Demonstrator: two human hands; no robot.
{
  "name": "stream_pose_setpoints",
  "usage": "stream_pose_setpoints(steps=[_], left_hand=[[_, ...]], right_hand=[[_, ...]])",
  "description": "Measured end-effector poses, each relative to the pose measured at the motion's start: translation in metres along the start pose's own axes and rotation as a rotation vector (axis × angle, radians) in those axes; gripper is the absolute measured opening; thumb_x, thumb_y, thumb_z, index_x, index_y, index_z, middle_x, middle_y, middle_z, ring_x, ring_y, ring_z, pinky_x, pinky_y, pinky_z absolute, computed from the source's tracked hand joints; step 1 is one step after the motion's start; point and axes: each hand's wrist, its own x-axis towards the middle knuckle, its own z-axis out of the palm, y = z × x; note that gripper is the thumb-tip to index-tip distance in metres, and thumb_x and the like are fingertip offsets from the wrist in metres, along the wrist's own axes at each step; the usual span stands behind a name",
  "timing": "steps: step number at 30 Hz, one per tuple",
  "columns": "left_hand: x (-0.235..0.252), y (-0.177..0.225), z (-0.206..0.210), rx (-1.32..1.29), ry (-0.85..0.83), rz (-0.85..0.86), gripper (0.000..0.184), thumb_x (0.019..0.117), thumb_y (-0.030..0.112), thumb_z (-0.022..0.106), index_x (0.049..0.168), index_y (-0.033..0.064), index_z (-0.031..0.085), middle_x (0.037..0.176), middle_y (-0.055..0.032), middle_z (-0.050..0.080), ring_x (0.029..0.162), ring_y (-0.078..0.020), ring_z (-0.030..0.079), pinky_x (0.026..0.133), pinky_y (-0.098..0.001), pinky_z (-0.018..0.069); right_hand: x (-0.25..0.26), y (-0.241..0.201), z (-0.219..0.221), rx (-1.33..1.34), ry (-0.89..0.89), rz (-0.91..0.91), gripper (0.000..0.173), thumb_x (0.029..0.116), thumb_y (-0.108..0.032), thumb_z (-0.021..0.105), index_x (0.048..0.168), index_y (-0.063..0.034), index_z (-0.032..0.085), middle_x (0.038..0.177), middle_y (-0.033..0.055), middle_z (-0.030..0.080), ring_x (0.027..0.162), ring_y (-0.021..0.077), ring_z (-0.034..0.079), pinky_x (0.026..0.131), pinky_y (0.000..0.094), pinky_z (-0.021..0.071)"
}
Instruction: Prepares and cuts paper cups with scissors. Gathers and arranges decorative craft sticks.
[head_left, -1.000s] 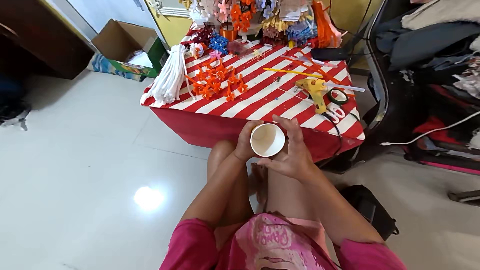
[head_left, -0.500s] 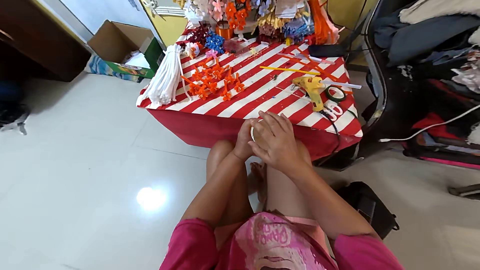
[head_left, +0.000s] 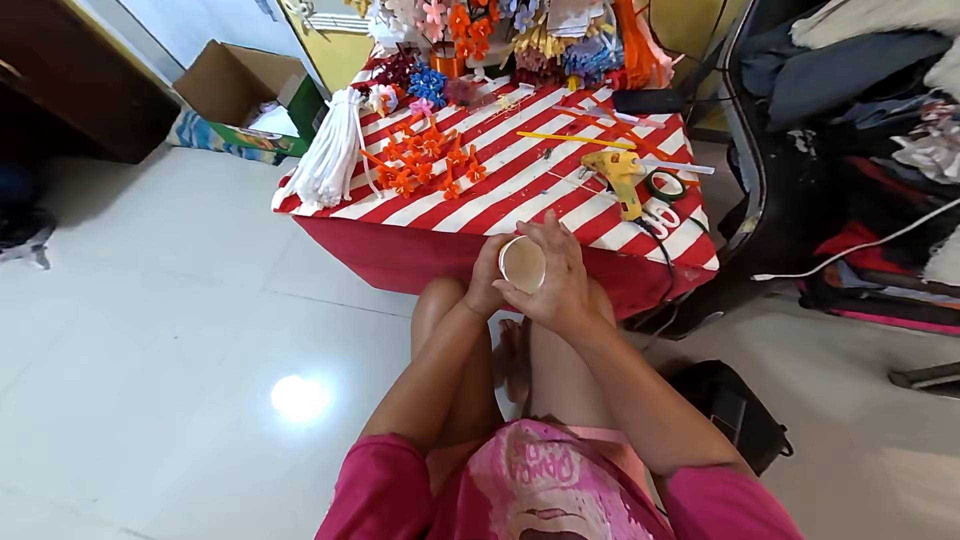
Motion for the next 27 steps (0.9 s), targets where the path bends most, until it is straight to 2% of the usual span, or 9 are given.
stream_pose_setpoints(steps=[8,10,12,14,16,19,23,27], left_hand=[[0.001,-0.002,0.000,-0.036,-0.007,-0.009,0.051,0.0818,0.010,0.073,0.126,-0.0088,0.055,0.115,-0.0191,0.066,0.108,-0.0169,0.065,0.099,-0.0346,0.0527],[-0.001,-0.006,0.002,-0.016,0.010,0.031,0.059,0.0801,0.013,0.076,0.131,-0.0045,0.052,0.119,-0.0187,0.065,0.111,-0.0175,0.065,0.100,-0.0366,0.0523],[-0.002,-0.015,0.004,0.031,0.059,0.144,0.076,0.0787,0.028,0.086,0.141,0.0089,0.046,0.127,-0.0169,0.061,0.118,-0.0206,0.061,0.101,-0.0397,0.0517],[-0.001,-0.019,0.005,0.039,0.108,0.220,0.086,0.0755,0.036,0.091,0.144,0.0172,0.041,0.129,-0.0138,0.060,0.119,-0.0222,0.062,0.102,-0.0416,0.0531],[0.001,-0.019,0.003,0.027,0.128,0.233,0.087,0.0772,0.044,0.089,0.145,0.0218,0.038,0.129,-0.0084,0.062,0.117,-0.0183,0.064,0.101,-0.0388,0.0545],[0.000,-0.020,0.002,0.018,0.115,0.205,0.085,0.0798,0.049,0.085,0.146,0.0184,0.040,0.129,-0.0083,0.062,0.115,-0.0154,0.064,0.101,-0.0360,0.0542],[-0.001,-0.020,-0.001,0.005,0.075,0.181,0.089,0.0778,0.046,0.087,0.145,0.0074,0.045,0.131,-0.0160,0.062,0.119,-0.0194,0.063,0.104,-0.0390,0.0525],[-0.003,-0.019,0.001,-0.006,0.080,0.168,0.096,0.0775,0.044,0.088,0.150,0.0071,0.038,0.131,-0.0160,0.061,0.117,-0.0166,0.064,0.101,-0.0366,0.0542]], right_hand=[[-0.001,0.002,0.004,0.012,0.040,-0.009,0.096,0.0803,-0.046,0.081,0.149,0.0032,0.036,0.130,0.0148,0.068,0.128,0.0300,0.061,0.116,0.0610,0.0344],[0.000,0.004,0.000,0.043,0.017,0.022,0.083,0.0828,-0.044,0.078,0.144,0.0034,0.048,0.132,0.0168,0.067,0.126,0.0322,0.061,0.113,0.0589,0.0390],[0.000,0.012,-0.007,0.178,0.043,0.115,0.064,0.0840,-0.033,0.078,0.134,0.0035,0.061,0.133,0.0205,0.065,0.122,0.0325,0.061,0.104,0.0511,0.0491],[-0.001,0.025,-0.014,0.431,0.134,0.282,0.053,0.0861,-0.018,0.073,0.132,0.0048,0.061,0.135,0.0190,0.062,0.124,0.0244,0.060,0.103,0.0427,0.0528],[-0.001,0.033,-0.020,0.630,0.234,0.419,0.043,0.0921,-0.010,0.064,0.133,0.0014,0.060,0.131,0.0107,0.063,0.115,0.0143,0.063,0.096,0.0351,0.0561],[-0.004,0.038,-0.023,0.696,0.300,0.422,0.041,0.0949,-0.012,0.062,0.134,-0.0002,0.060,0.129,0.0070,0.063,0.112,0.0114,0.064,0.095,0.0325,0.0561],[0.000,0.039,-0.025,0.699,0.272,0.387,0.043,0.0957,-0.017,0.063,0.135,-0.0011,0.059,0.132,0.0062,0.062,0.117,0.0117,0.062,0.099,0.0329,0.0543],[0.006,0.041,-0.028,0.829,0.311,0.471,0.037,0.1014,-0.020,0.056,0.135,-0.0062,0.059,0.129,0.0021,0.065,0.110,0.0103,0.065,0.094,0.0320,0.0561]])
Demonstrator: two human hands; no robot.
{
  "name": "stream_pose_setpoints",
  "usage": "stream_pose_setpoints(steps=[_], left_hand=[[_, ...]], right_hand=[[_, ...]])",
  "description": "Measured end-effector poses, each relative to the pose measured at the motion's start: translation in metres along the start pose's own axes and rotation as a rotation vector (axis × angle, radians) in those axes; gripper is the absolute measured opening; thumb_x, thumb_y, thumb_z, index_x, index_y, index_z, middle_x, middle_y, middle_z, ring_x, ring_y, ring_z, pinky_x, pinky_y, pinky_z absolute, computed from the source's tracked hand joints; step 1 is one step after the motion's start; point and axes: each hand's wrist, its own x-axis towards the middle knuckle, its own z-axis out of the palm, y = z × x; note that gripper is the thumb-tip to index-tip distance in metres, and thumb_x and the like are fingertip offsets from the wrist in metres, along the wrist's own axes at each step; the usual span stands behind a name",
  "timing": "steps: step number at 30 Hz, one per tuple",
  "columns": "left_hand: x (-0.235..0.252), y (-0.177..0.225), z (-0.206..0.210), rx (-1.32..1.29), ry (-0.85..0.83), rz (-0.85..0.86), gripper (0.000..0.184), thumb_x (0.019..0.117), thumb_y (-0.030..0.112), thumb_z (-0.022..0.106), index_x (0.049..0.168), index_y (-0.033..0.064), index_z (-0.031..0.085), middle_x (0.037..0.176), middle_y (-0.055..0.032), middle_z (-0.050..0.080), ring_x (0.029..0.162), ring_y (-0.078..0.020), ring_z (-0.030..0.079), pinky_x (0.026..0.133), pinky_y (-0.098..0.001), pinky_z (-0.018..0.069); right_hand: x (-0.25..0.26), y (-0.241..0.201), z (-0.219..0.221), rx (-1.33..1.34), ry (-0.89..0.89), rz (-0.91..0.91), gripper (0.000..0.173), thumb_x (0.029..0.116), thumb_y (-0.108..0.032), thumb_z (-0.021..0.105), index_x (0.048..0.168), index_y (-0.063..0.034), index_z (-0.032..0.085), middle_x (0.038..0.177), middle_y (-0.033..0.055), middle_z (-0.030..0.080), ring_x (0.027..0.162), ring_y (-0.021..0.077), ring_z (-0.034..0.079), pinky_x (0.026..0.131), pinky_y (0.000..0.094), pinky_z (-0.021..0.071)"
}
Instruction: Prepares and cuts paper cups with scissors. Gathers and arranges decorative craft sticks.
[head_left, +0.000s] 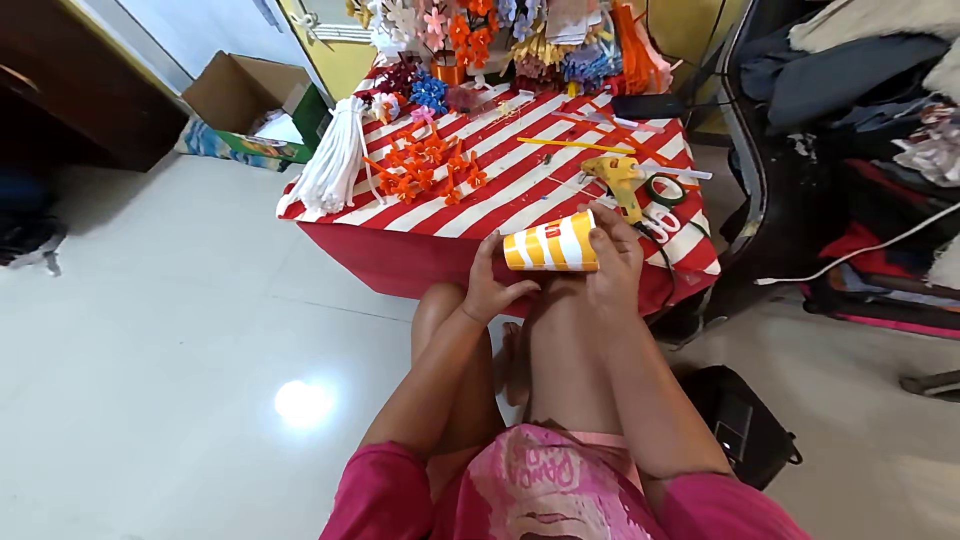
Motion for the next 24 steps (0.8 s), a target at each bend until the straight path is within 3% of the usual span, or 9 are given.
stream_pose_setpoints(steps=[3,7,10,12,14,16,18,21,24], left_hand=[[0.001,0.001,0.001,-0.012,-0.009,-0.017,0.101,0.0774,0.042,0.088,0.151,0.0007,0.032,0.127,-0.0178,0.063,0.113,-0.0166,0.066,0.099,-0.0364,0.0557],[0.001,-0.002,0.005,-0.033,-0.004,-0.017,0.103,0.0766,0.043,0.089,0.154,0.0091,0.030,0.127,-0.0146,0.063,0.110,-0.0152,0.066,0.096,-0.0351,0.0564],[0.002,-0.002,0.007,-0.033,0.010,0.008,0.102,0.0762,0.043,0.089,0.155,0.0187,0.029,0.133,-0.0115,0.060,0.114,-0.0141,0.065,0.098,-0.0339,0.0563],[0.003,-0.003,0.008,-0.027,0.023,0.022,0.097,0.0752,0.043,0.090,0.152,0.0202,0.035,0.133,-0.0119,0.059,0.116,-0.0155,0.064,0.098,-0.0336,0.0555],[0.003,-0.003,0.008,-0.015,0.032,0.036,0.087,0.0749,0.035,0.091,0.145,0.0103,0.045,0.130,-0.0171,0.060,0.119,-0.0196,0.062,0.103,-0.0365,0.0520],[0.004,-0.001,0.009,0.013,0.040,0.017,0.077,0.0749,0.027,0.091,0.135,-0.0024,0.053,0.121,-0.0208,0.065,0.113,-0.0196,0.066,0.100,-0.0356,0.0549],[0.004,0.001,0.009,0.031,0.042,-0.033,0.076,0.0762,0.028,0.089,0.132,-0.0098,0.053,0.114,-0.0225,0.069,0.106,-0.0171,0.070,0.096,-0.0331,0.0568],[0.005,0.001,0.010,-0.018,0.066,-0.101,0.076,0.0794,0.033,0.085,0.130,-0.0125,0.053,0.108,-0.0209,0.071,0.099,-0.0144,0.071,0.092,-0.0325,0.0592],[0.007,0.007,0.008,-0.093,0.082,-0.227,0.069,0.0800,0.036,0.083,0.123,-0.0107,0.056,0.104,-0.0144,0.072,0.094,-0.0100,0.071,0.087,-0.0306,0.0606]], right_hand=[[0.004,-0.001,0.001,0.074,0.112,0.128,0.036,0.1030,-0.024,0.051,0.135,-0.0089,0.059,0.127,0.0024,0.066,0.111,0.0121,0.065,0.093,0.0335,0.0567],[0.006,-0.002,0.001,0.103,0.145,0.256,0.036,0.1032,-0.023,0.045,0.133,-0.0073,0.057,0.124,0.0055,0.068,0.111,0.0148,0.066,0.093,0.0360,0.0571],[0.009,-0.002,-0.001,0.056,0.069,0.285,0.037,0.1013,-0.019,0.047,0.133,-0.0053,0.059,0.122,0.0062,0.069,0.109,0.0141,0.067,0.091,0.0345,0.0576],[0.014,-0.002,-0.003,0.020,-0.011,0.302,0.036,0.1007,-0.019,0.049,0.132,-0.0050,0.061,0.122,0.0056,0.068,0.107,0.0131,0.067,0.090,0.0338,0.0576],[0.022,-0.006,-0.003,-0.060,-0.086,0.342,0.038,0.0989,-0.020,0.051,0.132,-0.0058,0.062,0.122,0.0050,0.068,0.104,0.0120,0.067,0.088,0.0333,0.0576],[0.030,-0.009,-0.002,-0.114,-0.151,0.351,0.039,0.1010,-0.022,0.051,0.134,-0.0056,0.061,0.127,0.0059,0.067,0.109,0.0119,0.066,0.091,0.0337,0.0563],[0.034,-0.007,-0.002,-0.106,-0.167,0.314,0.042,0.1051,-0.029,0.045,0.138,-0.0052,0.058,0.134,0.0055,0.064,0.117,0.0117,0.064,0.097,0.0340,0.0546],[0.033,0.002,0.000,-0.016,-0.116,0.251,0.046,0.1063,-0.035,0.040,0.141,-0.0078,0.055,0.138,0.0019,0.061,0.121,0.0114,0.061,0.100,0.0342,0.0523],[0.026,0.020,-0.003,0.070,-0.097,0.233,0.046,0.1053,-0.042,0.043,0.139,-0.0124,0.053,0.136,-0.0014,0.061,0.119,0.0103,0.061,0.098,0.0332,0.0534]])
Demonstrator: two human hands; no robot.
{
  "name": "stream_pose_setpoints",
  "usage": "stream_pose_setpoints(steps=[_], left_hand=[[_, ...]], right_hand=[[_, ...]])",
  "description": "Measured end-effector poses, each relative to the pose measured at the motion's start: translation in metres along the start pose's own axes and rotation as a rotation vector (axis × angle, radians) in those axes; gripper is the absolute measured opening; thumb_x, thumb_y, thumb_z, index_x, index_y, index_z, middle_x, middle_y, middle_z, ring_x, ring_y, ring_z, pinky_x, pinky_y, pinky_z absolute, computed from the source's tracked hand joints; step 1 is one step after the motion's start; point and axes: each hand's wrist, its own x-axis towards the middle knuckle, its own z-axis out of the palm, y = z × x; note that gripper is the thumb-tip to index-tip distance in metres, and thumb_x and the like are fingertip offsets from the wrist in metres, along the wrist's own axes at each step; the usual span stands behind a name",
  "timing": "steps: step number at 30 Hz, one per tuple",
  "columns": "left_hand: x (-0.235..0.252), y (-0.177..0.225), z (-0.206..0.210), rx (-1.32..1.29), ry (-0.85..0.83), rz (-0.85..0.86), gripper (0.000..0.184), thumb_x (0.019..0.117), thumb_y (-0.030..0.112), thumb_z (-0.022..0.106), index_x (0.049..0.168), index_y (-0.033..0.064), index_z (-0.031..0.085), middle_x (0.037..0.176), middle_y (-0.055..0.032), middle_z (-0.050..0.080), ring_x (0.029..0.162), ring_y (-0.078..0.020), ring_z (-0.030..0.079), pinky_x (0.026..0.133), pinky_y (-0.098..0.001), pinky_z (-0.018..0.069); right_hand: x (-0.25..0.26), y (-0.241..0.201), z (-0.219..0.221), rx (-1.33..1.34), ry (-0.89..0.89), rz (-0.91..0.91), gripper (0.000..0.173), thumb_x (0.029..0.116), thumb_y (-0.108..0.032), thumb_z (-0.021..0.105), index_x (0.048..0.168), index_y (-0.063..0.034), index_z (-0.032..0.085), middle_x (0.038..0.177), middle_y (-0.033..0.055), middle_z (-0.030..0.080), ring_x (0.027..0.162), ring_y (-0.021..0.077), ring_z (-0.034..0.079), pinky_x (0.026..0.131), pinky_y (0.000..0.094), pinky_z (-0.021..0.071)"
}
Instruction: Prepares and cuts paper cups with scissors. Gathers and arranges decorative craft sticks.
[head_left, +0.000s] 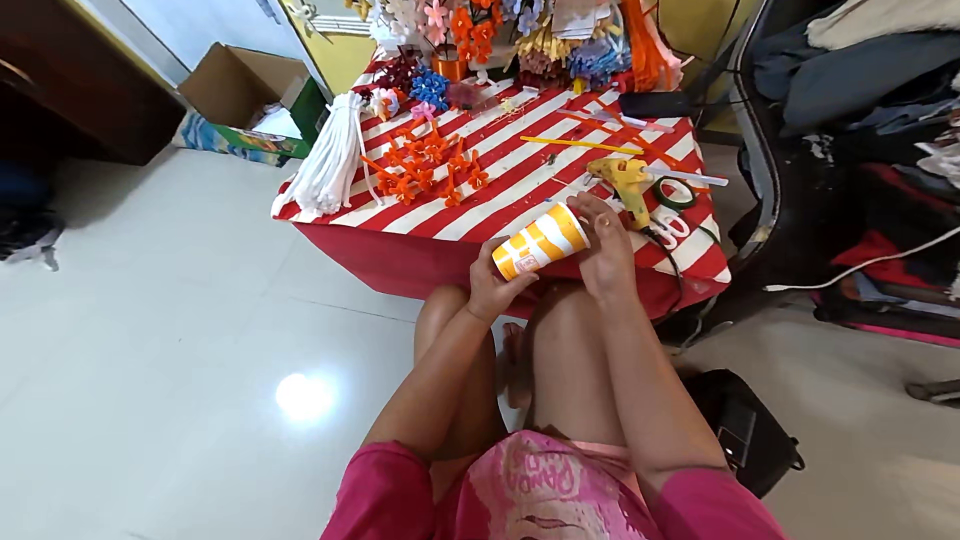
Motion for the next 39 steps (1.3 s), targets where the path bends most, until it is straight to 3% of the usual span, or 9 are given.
stream_pose_setpoints(steps=[4,8,11,17,22,26,28,34,39], left_hand=[[0.001,0.005,-0.001,-0.053,0.031,-0.123,0.060,0.0798,0.040,0.081,0.111,-0.0066,0.061,0.092,-0.0046,0.071,0.084,-0.0040,0.070,0.079,-0.0262,0.0604],[0.004,0.007,-0.001,-0.105,0.050,-0.221,0.057,0.0818,0.042,0.079,0.109,-0.0040,0.061,0.088,0.0008,0.070,0.079,-0.0024,0.069,0.074,-0.0245,0.0600],[0.004,0.010,-0.003,-0.109,0.044,-0.266,0.052,0.0821,0.035,0.076,0.111,-0.0044,0.060,0.090,-0.0001,0.070,0.079,-0.0031,0.068,0.074,-0.0248,0.0595],[0.004,0.009,-0.005,-0.099,0.046,-0.277,0.047,0.0820,0.030,0.075,0.113,-0.0024,0.060,0.092,-0.0017,0.070,0.081,-0.0052,0.069,0.075,-0.0271,0.0603],[0.000,0.005,-0.002,-0.057,-0.014,-0.145,0.066,0.0820,0.019,0.073,0.135,-0.0070,0.043,0.110,-0.0124,0.068,0.093,-0.0117,0.070,0.081,-0.0316,0.0612],[-0.003,-0.004,-0.001,-0.020,-0.022,0.057,0.068,0.0895,0.020,0.074,0.142,-0.0064,0.039,0.119,-0.0160,0.068,0.104,-0.0158,0.071,0.090,-0.0366,0.0609],[-0.004,-0.008,-0.002,0.002,-0.002,0.104,0.067,0.0918,0.024,0.073,0.143,-0.0035,0.040,0.121,-0.0151,0.067,0.105,-0.0149,0.070,0.091,-0.0364,0.0601],[-0.004,-0.008,-0.002,0.022,0.028,0.071,0.064,0.0871,0.021,0.072,0.137,-0.0064,0.043,0.115,-0.0155,0.067,0.100,-0.0146,0.070,0.087,-0.0351,0.0607],[-0.006,-0.006,-0.001,0.210,0.009,0.118,0.066,0.0762,0.016,0.082,0.126,-0.0087,0.047,0.103,-0.0195,0.069,0.094,-0.0189,0.071,0.085,-0.0353,0.0605]], right_hand=[[-0.005,0.012,-0.005,0.035,-0.056,-0.023,0.050,0.0986,-0.047,0.059,0.137,-0.0142,0.055,0.130,-0.0025,0.063,0.118,0.0107,0.062,0.100,0.0337,0.0533],[-0.007,0.011,-0.003,-0.056,-0.117,-0.081,0.032,0.0864,-0.032,0.078,0.111,-0.0146,0.066,0.139,-0.0011,0.058,0.120,0.0101,0.060,0.095,0.0312,0.0548],[-0.010,0.005,0.005,-0.179,-0.119,-0.096,0.020,0.0785,-0.003,0.075,0.098,-0.0042,0.073,0.144,0.0070,0.054,0.126,0.0138,0.057,0.096,0.0320,0.0561],[-0.010,0.005,0.010,-0.247,-0.096,-0.071,0.014,0.0784,0.000,0.073,0.092,-0.0017,0.075,0.143,0.0096,0.055,0.130,0.0148,0.054,0.101,0.0311,0.0533],[-0.007,0.002,0.007,-0.155,-0.047,-0.001,0.021,0.0820,0.004,0.069,0.102,-0.0006,0.073,0.136,0.0083,0.061,0.120,0.0130,0.061,0.097,0.0318,0.0557],[-0.006,0.000,0.006,-0.053,-0.009,0.082,0.034,0.0865,0.007,0.061,0.119,0.0002,0.067,0.123,0.0071,0.067,0.106,0.0122,0.066,0.093,0.0331,0.0570],[-0.006,-0.002,0.007,-0.028,0.013,0.107,0.033,0.0878,0.007,0.059,0.119,-0.0001,0.066,0.119,0.0065,0.068,0.103,0.0115,0.067,0.092,0.0324,0.0572],[-0.006,0.003,0.009,-0.032,0.010,0.077,0.028,0.0874,0.005,0.059,0.113,-0.0014,0.068,0.119,0.0058,0.068,0.103,0.0122,0.067,0.092,0.0340,0.0578],[-0.011,0.002,0.012,-0.097,0.005,-0.002,0.042,0.0909,0.001,0.061,0.133,-0.0008,0.057,0.125,0.0060,0.064,0.108,0.0112,0.065,0.093,0.0325,0.0569]])
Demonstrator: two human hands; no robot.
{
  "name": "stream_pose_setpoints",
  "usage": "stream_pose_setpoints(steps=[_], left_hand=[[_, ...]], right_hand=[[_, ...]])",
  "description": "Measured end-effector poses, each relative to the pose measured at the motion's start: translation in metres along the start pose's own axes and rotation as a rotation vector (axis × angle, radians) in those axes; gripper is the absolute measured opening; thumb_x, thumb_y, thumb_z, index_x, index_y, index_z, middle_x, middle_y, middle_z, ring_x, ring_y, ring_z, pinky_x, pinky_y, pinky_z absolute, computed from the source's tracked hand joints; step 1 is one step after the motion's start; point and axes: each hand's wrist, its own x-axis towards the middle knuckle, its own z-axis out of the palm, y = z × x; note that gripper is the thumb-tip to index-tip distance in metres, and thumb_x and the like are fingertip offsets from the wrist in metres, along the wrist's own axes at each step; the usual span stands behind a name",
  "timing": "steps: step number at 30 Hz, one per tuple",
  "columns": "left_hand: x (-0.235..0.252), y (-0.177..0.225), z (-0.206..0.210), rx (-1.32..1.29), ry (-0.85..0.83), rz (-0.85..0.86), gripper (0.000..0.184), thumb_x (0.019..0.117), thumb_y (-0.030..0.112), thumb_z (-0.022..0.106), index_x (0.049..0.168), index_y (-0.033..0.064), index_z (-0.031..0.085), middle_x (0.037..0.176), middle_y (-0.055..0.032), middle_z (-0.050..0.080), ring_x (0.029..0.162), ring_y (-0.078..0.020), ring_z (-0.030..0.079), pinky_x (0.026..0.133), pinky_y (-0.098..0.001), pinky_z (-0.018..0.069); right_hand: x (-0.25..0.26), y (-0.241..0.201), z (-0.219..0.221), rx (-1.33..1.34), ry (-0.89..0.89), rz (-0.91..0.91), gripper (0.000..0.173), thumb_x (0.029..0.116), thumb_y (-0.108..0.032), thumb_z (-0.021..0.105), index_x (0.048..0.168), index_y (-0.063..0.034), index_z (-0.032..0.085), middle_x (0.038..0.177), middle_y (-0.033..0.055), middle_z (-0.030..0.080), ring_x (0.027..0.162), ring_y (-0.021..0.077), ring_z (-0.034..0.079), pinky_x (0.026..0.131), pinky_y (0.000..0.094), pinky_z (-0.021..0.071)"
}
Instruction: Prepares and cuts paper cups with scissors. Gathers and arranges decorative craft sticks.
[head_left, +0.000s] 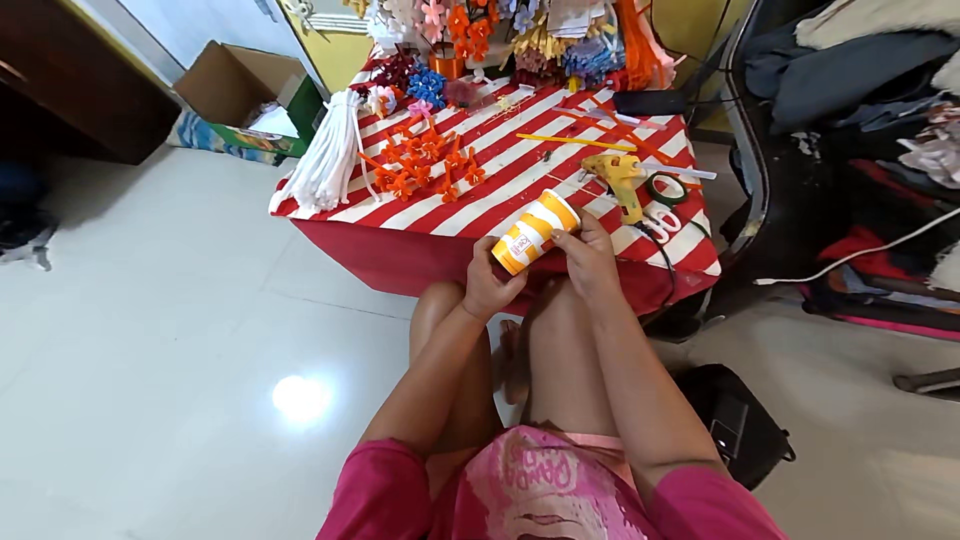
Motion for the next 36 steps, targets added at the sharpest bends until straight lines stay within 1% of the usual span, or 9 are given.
stream_pose_setpoints(steps=[3,8,11,13,16,20,24,27,36], left_hand=[[0.003,0.000,-0.001,0.060,-0.027,0.064,0.064,0.0769,0.019,0.084,0.124,-0.0110,0.053,0.108,-0.0223,0.069,0.100,-0.0220,0.071,0.092,-0.0365,0.0589],[0.003,0.002,-0.002,0.048,-0.059,0.087,0.078,0.0768,0.030,0.085,0.133,-0.0128,0.052,0.114,-0.0246,0.069,0.103,-0.0225,0.071,0.096,-0.0379,0.0573],[0.005,0.005,-0.003,0.057,-0.056,0.088,0.078,0.0759,0.038,0.084,0.126,-0.0136,0.055,0.106,-0.0215,0.071,0.099,-0.0183,0.071,0.092,-0.0346,0.0582],[0.004,0.006,-0.002,0.032,-0.034,0.076,0.078,0.0749,0.039,0.083,0.124,-0.0145,0.054,0.104,-0.0207,0.071,0.098,-0.0153,0.072,0.092,-0.0319,0.0581],[0.003,0.007,-0.001,0.007,0.057,0.023,0.080,0.0717,0.032,0.086,0.122,-0.0191,0.051,0.103,-0.0231,0.071,0.097,-0.0155,0.072,0.092,-0.0318,0.0586],[0.004,0.006,0.000,-0.029,0.154,-0.021,0.078,0.0699,0.023,0.087,0.122,-0.0206,0.048,0.103,-0.0205,0.070,0.096,-0.0112,0.072,0.091,-0.0276,0.0588],[0.005,0.004,0.000,-0.059,0.153,-0.049,0.081,0.0698,0.022,0.089,0.124,-0.0196,0.047,0.106,-0.0208,0.069,0.100,-0.0123,0.071,0.093,-0.0282,0.0583],[0.007,0.006,0.002,-0.024,0.144,-0.054,0.081,0.0690,0.021,0.089,0.124,-0.0211,0.047,0.105,-0.0225,0.069,0.098,-0.0126,0.071,0.093,-0.0274,0.0578],[0.007,0.003,0.004,-0.010,0.143,-0.007,0.082,0.0697,0.021,0.089,0.126,-0.0197,0.047,0.107,-0.0222,0.069,0.100,-0.0128,0.071,0.094,-0.0277,0.0573]], right_hand=[[-0.007,-0.005,0.001,-0.231,-0.026,-0.174,0.033,0.0865,-0.007,0.067,0.118,0.0032,0.063,0.147,0.0151,0.049,0.128,0.0169,0.056,0.100,0.0334,0.0544],[-0.015,-0.022,0.010,-0.640,-0.178,-0.482,0.014,0.0837,-0.012,0.072,0.087,0.0007,0.068,0.142,0.0250,0.055,0.143,0.0385,0.043,0.114,0.0517,0.0413],[-0.018,-0.030,0.013,-0.785,-0.311,-0.617,0.014,0.0893,-0.017,0.070,0.093,-0.0038,0.073,0.138,0.0245,0.058,0.143,0.0466,0.040,0.116,0.0580,0.0374],[-0.018,-0.031,0.010,-0.733,-0.355,-0.657,0.027,0.0958,-0.026,0.067,0.111,-0.0050,0.073,0.143,0.0251,0.055,0.145,0.0432,0.040,0.117,0.0545,0.0384],[-0.014,-0.034,-0.009,-0.601,-0.278,-0.589,0.040,0.1022,-0.037,0.060,0.117,-0.0009,0.068,0.142,0.0198,0.057,0.138,0.0248,0.052,0.111,0.0401,0.0482],[0.000,-0.040,-0.059,-0.666,0.013,-0.418,0.022,0.0985,-0.011,0.058,0.105,0.0063,0.070,0.104,0.0138,0.072,0.098,0.0141,0.069,0.090,0.0337,0.0576],[0.021,-0.059,-0.109,-0.911,0.210,-0.045,0.026,0.1034,-0.017,0.058,0.117,0.0053,0.063,0.108,0.0230,0.067,0.091,0.0308,0.068,0.082,0.0506,0.0566],[0.039,-0.064,-0.135,-1.127,0.042,0.126,0.021,0.0987,-0.009,0.066,0.114,0.0042,0.066,0.110,0.0283,0.068,0.096,0.0459,0.068,0.085,0.0672,0.0523],[0.062,-0.071,-0.148,-1.323,-0.322,0.132,0.028,0.0940,-0.009,0.073,0.117,0.0061,0.067,0.102,0.0274,0.070,0.096,0.0456,0.069,0.089,0.0675,0.0513]])
